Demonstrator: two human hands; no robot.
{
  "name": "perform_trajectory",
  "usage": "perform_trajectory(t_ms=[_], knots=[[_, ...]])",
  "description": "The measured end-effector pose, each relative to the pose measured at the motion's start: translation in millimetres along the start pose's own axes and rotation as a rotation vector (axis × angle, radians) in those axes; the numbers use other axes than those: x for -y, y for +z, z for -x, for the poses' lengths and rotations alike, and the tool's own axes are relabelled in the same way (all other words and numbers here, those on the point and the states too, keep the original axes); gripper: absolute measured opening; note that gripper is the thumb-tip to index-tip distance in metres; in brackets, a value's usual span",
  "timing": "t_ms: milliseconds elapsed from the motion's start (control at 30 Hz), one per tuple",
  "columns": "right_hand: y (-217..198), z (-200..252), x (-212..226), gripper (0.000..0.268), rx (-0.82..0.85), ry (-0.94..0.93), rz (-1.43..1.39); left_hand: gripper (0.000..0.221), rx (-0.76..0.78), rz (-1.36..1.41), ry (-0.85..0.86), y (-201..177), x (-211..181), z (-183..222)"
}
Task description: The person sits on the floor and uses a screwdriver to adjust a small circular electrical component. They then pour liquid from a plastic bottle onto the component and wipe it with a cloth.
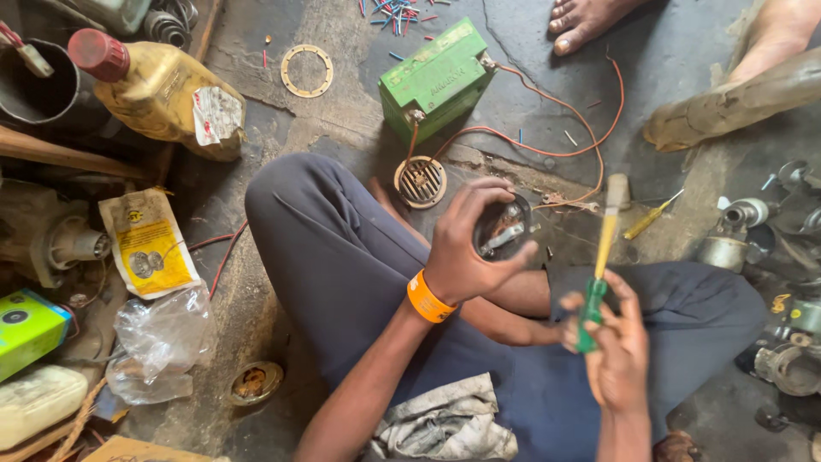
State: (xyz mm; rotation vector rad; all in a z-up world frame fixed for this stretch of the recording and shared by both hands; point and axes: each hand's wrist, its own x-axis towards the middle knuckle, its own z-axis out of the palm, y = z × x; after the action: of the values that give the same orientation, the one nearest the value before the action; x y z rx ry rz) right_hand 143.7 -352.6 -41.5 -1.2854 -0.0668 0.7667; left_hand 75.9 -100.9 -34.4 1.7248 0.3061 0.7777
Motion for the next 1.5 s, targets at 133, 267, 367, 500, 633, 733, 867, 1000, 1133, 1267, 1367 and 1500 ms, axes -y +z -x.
perform_trajectory(t_ms=[133,267,367,500,633,733,867,1000,1133,1267,1367,1500], knots=[[-25.1,28.9,16.5,0.044,0.002,0.003,0.023,0.034,-0.038,0.572,-0.4,15.8,9.8,8.5],[-43.6,52.8,17.5,0.038,-0.018,0.058,0.015,0.035,-0.079,0.762,-0.605,21.1,6.7,9.6],[-53.1,55.8,13.3,0.037,-0.005,0.105,-0.122,0.046,0.032,-0.091,0.054,18.5,-4.5,7.2],[-66.6,65.0,0.7,0.036,0.065,0.157,-0.186,0.048,0.075,-0.115,0.156,16.4,-13.0,9.9],[-77.1,76.4,-2.9,0.039,0.028,0.187,-0.049,0.035,0.083,0.074,0.002,16.7,-11.2,13.5],[-79.0,89.0,6.6,0.041,-0.038,0.259,0.043,0.021,0.076,0.567,-0.249,20.9,-5.3,15.2],[-68.2,95.6,21.5,0.047,-0.062,0.249,0.214,0.009,0.071,0.96,-0.463,24.8,5.6,14.5],[-46.7,88.9,28.7,0.046,-0.074,0.196,0.277,0.014,0.097,0.861,-0.471,27.4,10.7,16.2],[-30.2,86.8,33.7,0.045,-0.117,0.191,0.305,0.015,0.087,0.942,-0.49,31.5,12.9,19.7],[-26.0,85.3,35.0,0.045,-0.123,0.186,0.3,0.016,0.091,0.93,-0.468,32.4,14.5,20.8],[-26.6,84.5,34.2,0.045,-0.109,0.191,0.278,0.017,0.097,0.925,-0.495,31.9,14.3,21.1],[-25.6,84.8,34.4,0.045,-0.119,0.228,0.22,0.017,0.094,0.921,-0.468,32.1,13.8,19.9]])
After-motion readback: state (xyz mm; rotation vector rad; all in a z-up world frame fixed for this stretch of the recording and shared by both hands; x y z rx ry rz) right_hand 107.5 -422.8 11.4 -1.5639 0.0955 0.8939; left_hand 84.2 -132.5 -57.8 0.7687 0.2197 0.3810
